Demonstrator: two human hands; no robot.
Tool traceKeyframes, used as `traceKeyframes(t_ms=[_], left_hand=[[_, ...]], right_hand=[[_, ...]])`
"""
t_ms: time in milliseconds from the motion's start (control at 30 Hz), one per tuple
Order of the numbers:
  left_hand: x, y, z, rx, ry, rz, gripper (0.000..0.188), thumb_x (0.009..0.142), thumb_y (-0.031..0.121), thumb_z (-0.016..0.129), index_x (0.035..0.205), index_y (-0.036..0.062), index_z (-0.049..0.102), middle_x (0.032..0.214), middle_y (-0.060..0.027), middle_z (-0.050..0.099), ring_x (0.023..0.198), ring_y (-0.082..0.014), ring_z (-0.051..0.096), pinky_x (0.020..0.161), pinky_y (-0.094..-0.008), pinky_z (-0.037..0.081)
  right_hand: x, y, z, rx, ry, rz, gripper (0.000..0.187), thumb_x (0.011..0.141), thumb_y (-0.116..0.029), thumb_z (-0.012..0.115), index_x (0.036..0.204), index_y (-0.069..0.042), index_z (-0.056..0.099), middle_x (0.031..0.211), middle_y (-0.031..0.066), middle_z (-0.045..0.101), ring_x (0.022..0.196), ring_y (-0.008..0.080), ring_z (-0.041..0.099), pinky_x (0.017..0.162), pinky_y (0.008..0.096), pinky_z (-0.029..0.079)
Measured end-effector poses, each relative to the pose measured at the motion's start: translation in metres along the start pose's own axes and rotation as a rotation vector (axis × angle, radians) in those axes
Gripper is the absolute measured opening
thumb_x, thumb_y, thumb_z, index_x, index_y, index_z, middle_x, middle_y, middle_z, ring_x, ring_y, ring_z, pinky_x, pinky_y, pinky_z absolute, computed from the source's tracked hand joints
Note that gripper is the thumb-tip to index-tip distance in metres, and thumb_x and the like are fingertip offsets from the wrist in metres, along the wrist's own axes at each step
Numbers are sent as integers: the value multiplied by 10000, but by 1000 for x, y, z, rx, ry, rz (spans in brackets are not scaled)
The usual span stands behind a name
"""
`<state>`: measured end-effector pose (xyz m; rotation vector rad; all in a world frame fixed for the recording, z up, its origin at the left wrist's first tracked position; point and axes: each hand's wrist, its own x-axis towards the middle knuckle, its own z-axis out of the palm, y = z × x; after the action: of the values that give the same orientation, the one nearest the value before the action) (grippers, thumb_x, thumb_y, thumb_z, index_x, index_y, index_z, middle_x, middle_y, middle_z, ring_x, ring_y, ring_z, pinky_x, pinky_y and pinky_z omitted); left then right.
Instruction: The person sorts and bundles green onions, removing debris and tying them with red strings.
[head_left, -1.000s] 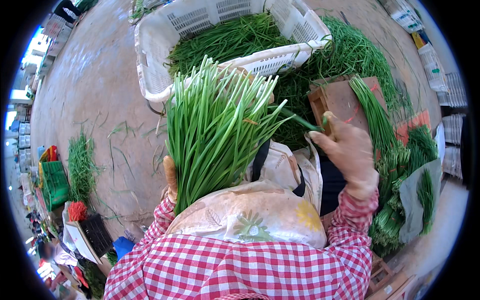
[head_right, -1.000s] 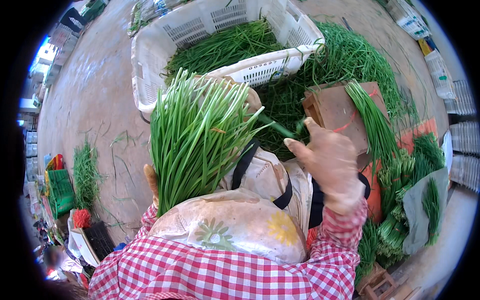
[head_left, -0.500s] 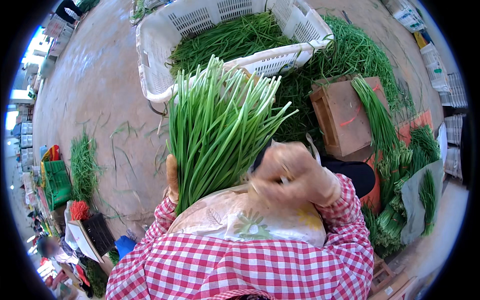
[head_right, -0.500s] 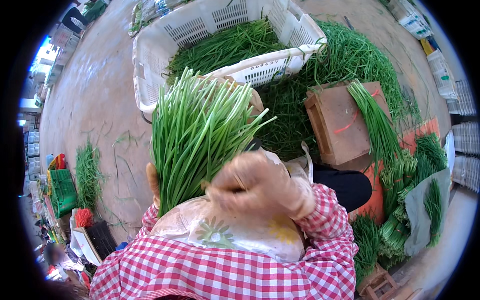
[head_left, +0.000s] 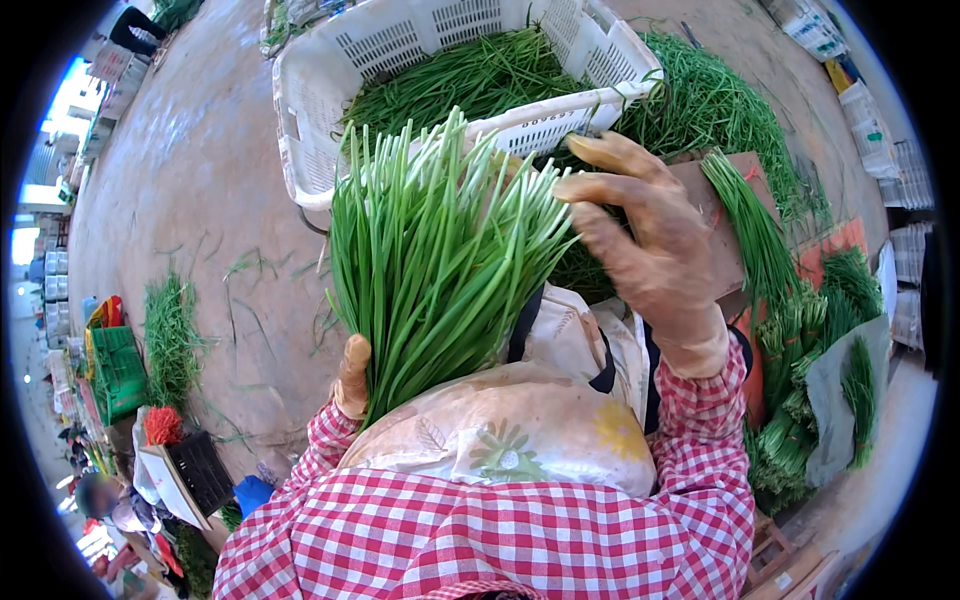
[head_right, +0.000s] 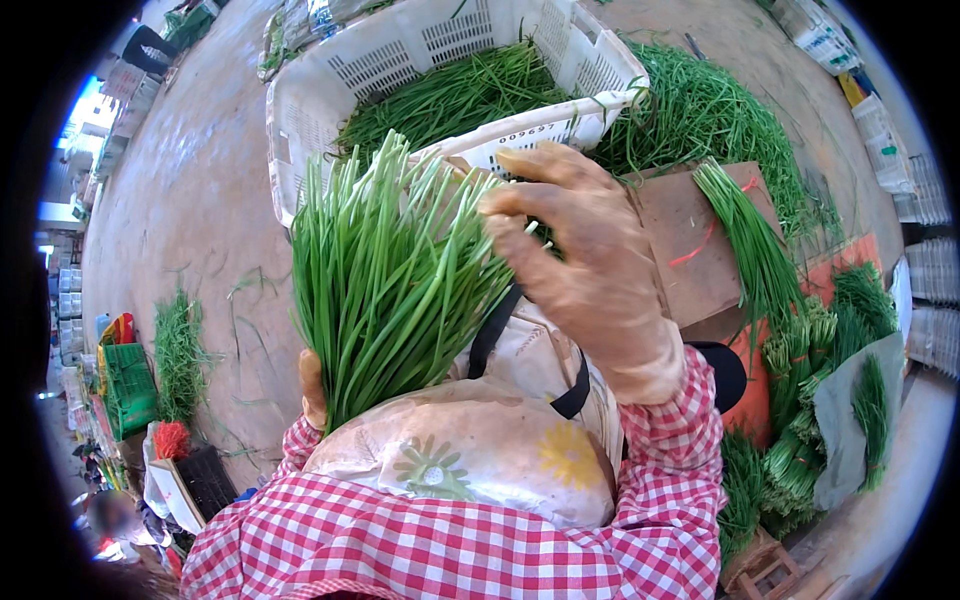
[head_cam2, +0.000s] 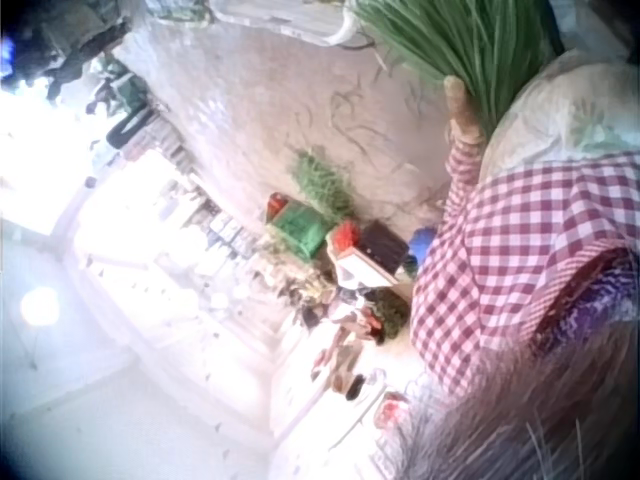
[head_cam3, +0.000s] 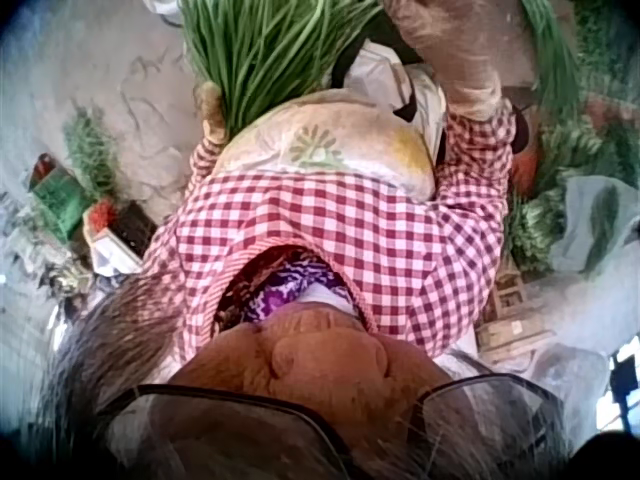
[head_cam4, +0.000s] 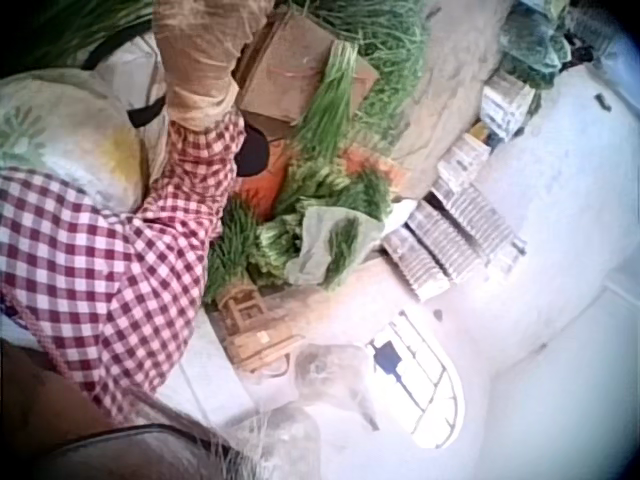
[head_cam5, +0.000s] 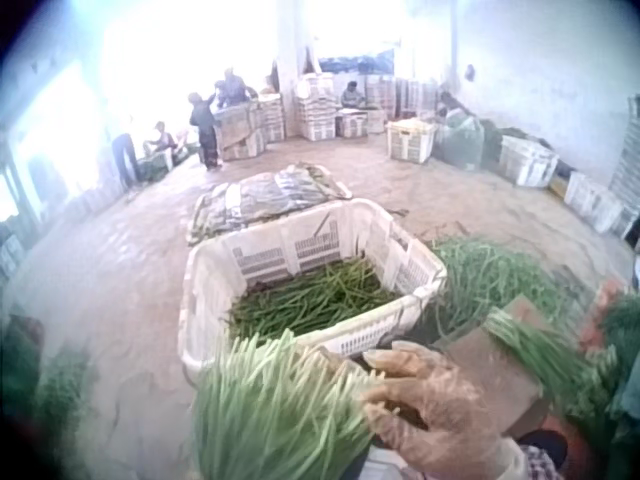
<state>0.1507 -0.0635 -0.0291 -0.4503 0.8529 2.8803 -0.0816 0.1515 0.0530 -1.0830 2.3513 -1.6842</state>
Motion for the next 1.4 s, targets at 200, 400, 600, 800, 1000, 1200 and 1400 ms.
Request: traceKeyframes(t_ms=[200,400,600,800,1000,1200,1400], left_hand=[[-3,8,-5,252,-38,53,842,748,418,746,1389,52,342,1344,-128,464,1210,-266,475,1024,-423,392],[0,7,-1,258,-24,14,924,657,257,829,1398,49,317,1327,-117,472,1192,-250,478,1010,-406,392],[15,12,34,386,-25,-30,888,633,112,833,1377,58,351,1286,-108,501,1159,-233,499,990,-383,404],[25,9,36,383,148,103,674,694,-21,711,1307,24,435,1225,-126,557,1085,-250,560,958,-394,445],[16,11,8,178,232,-54,467,771,88,667,1204,-27,532,1107,-150,626,958,-250,635,883,-374,512],[14,6,-26,-100,238,-88,491,824,201,637,1225,-52,512,1155,-183,605,1008,-254,624,904,-385,507],[8,7,-14,-98,127,-76,572,824,271,613,1282,-40,468,1205,-204,573,1068,-287,596,978,-416,449]], right_hand=[[18,1,28,-574,-421,-103,426,684,-306,755,1019,-62,654,1326,173,464,1282,358,365,1058,454,279],[28,12,43,-178,-510,223,513,680,-220,714,1140,-38,574,1199,197,550,1154,351,487,1011,433,332],[17,15,60,-373,-266,-5,536,754,-315,631,1259,-154,545,1233,135,561,1218,312,455,1073,486,201],[36,5,58,-632,-203,-139,247,741,-224,639,971,-149,687,1243,42,585,1295,294,392,1103,514,114],[57,66,-33,-1221,447,-274,198,824,-195,579,1006,-136,627,751,47,591,838,204,605,988,476,328],[25,29,-18,-497,179,63,230,902,-231,587,956,-19,659,883,125,689,805,259,669,673,346,520],[-6,33,2,135,266,219,170,888,-163,631,937,-3,661,818,29,665,680,73,574,661,217,474]])
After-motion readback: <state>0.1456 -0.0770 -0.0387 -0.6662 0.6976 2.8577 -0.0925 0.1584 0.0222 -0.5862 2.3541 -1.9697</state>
